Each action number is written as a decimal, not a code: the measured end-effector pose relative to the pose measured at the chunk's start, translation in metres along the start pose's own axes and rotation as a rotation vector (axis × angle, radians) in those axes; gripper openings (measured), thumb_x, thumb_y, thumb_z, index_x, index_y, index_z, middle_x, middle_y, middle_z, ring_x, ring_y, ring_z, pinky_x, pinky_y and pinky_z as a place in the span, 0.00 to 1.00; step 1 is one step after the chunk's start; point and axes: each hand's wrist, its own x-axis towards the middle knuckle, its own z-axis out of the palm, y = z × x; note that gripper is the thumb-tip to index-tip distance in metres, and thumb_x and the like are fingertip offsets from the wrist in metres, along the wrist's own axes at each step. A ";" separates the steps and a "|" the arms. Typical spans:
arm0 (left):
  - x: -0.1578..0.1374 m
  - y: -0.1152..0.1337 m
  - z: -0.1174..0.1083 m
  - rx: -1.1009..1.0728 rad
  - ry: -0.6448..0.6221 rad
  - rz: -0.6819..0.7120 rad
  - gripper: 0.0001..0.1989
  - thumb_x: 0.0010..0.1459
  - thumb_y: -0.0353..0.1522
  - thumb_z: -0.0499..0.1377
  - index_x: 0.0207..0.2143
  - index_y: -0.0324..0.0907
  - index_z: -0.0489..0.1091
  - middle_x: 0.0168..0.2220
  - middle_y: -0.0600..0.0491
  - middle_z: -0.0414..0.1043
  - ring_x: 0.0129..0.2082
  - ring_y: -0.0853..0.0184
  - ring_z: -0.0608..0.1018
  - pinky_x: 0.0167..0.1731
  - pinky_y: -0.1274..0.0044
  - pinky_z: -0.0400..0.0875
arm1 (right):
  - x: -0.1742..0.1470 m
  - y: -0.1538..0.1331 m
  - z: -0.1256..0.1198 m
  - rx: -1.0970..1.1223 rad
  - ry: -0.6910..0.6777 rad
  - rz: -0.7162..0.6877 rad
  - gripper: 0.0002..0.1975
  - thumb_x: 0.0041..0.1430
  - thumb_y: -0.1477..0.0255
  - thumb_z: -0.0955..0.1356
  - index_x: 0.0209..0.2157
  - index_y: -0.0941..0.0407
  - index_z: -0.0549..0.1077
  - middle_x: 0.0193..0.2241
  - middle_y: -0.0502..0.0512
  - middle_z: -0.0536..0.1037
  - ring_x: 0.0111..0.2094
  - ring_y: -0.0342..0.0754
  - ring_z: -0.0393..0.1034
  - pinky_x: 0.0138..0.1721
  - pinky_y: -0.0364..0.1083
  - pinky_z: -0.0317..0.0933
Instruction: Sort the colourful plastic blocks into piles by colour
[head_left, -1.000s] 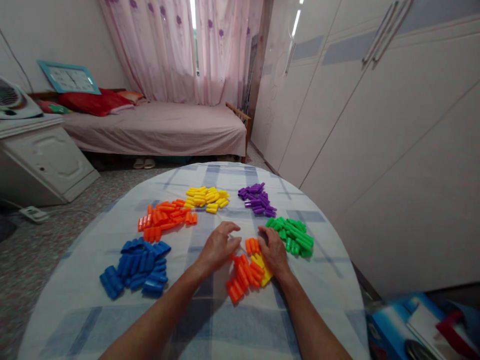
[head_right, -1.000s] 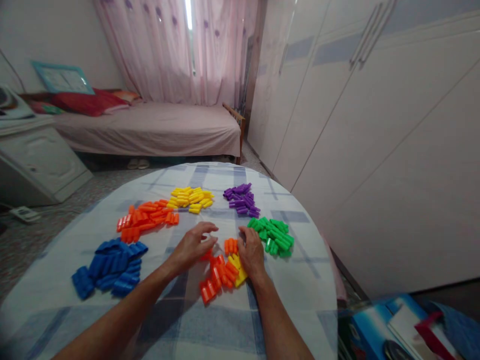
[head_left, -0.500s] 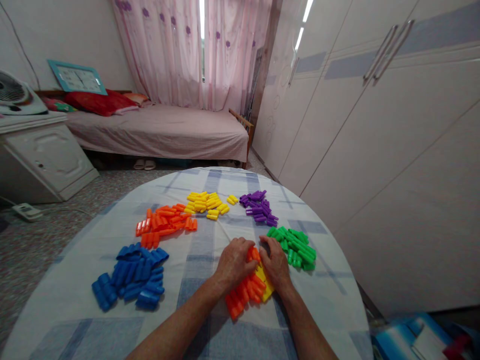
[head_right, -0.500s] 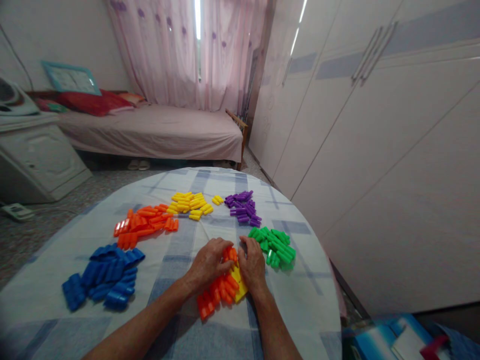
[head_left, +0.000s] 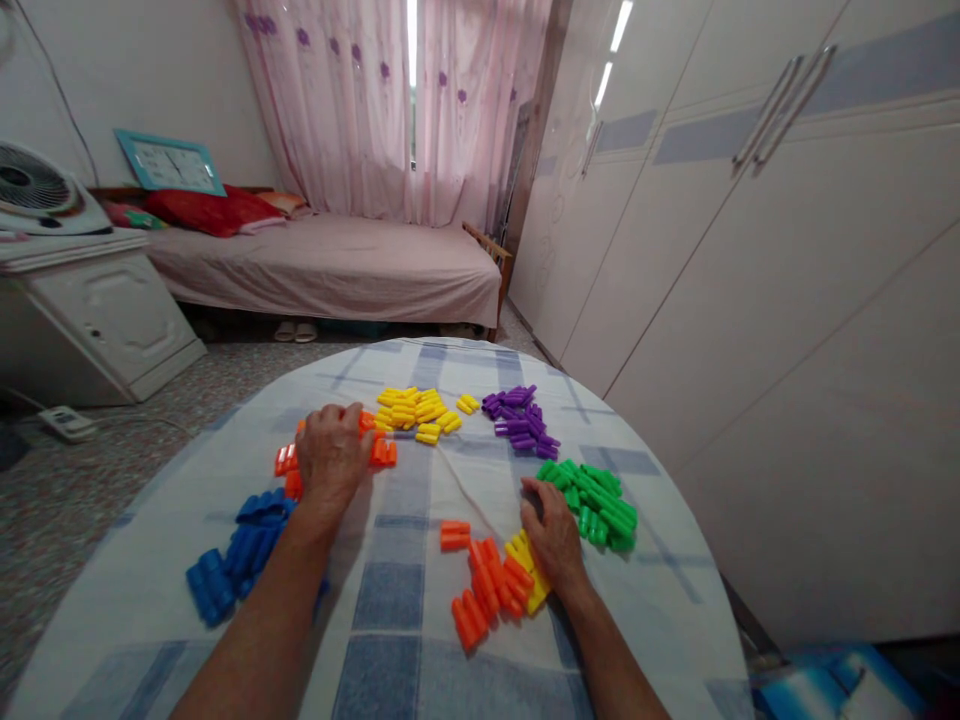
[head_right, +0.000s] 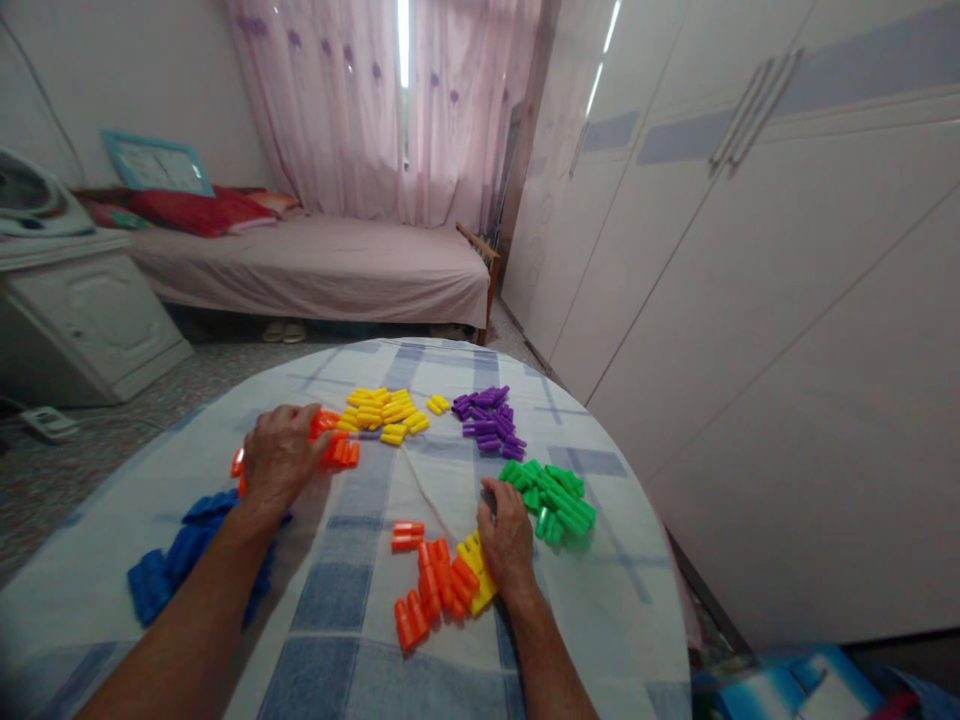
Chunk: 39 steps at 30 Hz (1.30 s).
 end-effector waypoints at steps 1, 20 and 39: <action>0.000 -0.003 0.002 0.011 -0.006 -0.017 0.19 0.57 0.37 0.51 0.48 0.39 0.67 0.42 0.41 0.69 0.42 0.52 0.69 0.38 0.67 0.64 | 0.000 0.000 0.000 0.001 -0.003 0.001 0.15 0.53 0.73 0.60 0.42 0.58 0.71 0.41 0.58 0.75 0.45 0.51 0.67 0.50 0.52 0.60; -0.058 0.088 -0.026 -0.276 -0.753 0.695 0.13 0.48 0.33 0.58 0.39 0.42 0.71 0.39 0.46 0.74 0.39 0.58 0.76 0.35 0.73 0.69 | 0.000 0.001 0.001 0.013 -0.002 -0.012 0.15 0.54 0.73 0.61 0.42 0.57 0.71 0.41 0.58 0.75 0.44 0.51 0.67 0.50 0.52 0.60; -0.015 0.043 -0.020 -0.052 -0.344 0.323 0.13 0.55 0.27 0.50 0.42 0.41 0.68 0.42 0.44 0.69 0.42 0.58 0.73 0.38 0.72 0.67 | 0.001 0.001 0.001 0.001 -0.009 -0.010 0.15 0.53 0.74 0.60 0.43 0.57 0.71 0.41 0.58 0.75 0.45 0.51 0.67 0.50 0.52 0.61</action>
